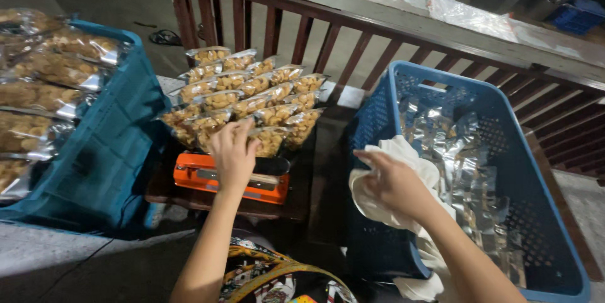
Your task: The person seals clear plastic bags filled with snack pieces using an orange handheld heat sealer, then wipes each sealed bag with a white cloth and places it into a blue crate. The person repeats this cycle for multiple bags, arranging the finished items in rows on a wooden bench.
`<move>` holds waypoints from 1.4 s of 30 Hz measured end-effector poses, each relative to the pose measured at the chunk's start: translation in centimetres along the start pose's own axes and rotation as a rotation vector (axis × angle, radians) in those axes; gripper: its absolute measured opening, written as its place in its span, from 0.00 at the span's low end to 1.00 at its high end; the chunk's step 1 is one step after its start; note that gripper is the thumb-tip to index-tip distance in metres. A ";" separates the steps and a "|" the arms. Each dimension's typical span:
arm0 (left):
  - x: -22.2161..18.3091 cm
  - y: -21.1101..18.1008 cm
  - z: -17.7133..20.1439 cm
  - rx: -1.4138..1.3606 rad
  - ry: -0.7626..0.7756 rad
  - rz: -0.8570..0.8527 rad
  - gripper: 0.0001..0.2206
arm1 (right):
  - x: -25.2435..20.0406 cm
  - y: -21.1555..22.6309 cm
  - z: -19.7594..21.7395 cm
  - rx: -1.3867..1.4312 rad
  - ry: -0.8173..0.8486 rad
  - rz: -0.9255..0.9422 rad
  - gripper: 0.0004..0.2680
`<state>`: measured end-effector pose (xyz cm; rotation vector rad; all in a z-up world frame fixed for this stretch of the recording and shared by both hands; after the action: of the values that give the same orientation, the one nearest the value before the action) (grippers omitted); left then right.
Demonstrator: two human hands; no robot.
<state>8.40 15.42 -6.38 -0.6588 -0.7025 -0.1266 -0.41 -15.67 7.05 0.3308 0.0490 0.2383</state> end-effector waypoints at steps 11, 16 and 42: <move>-2.2 16.9 5.3 -0.128 0.057 0.517 0.63 | -4.4 3.9 -3.7 0.386 -0.145 -0.121 0.28; -2.2 22.6 1.6 -0.139 0.304 0.599 0.71 | 5.3 -0.6 -18.0 0.863 -0.243 -0.354 0.44; -2.1 21.9 -6.2 0.055 0.722 0.978 0.75 | 19.2 -3.3 -31.5 0.778 -0.379 -0.377 0.57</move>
<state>17.31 28.81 -22.60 -0.7753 0.3482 0.5382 16.21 -4.13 -23.96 1.1224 -0.1756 -0.2355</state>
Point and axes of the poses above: each hand's wrist, its own x-axis towards the middle knuckle, its own z-axis out of the back of the hand, y = z × x, the point moved 7 cm from there along x, towards the middle knuckle, and after that the axes turned 7 degrees about -x, right-handed, at the moved point
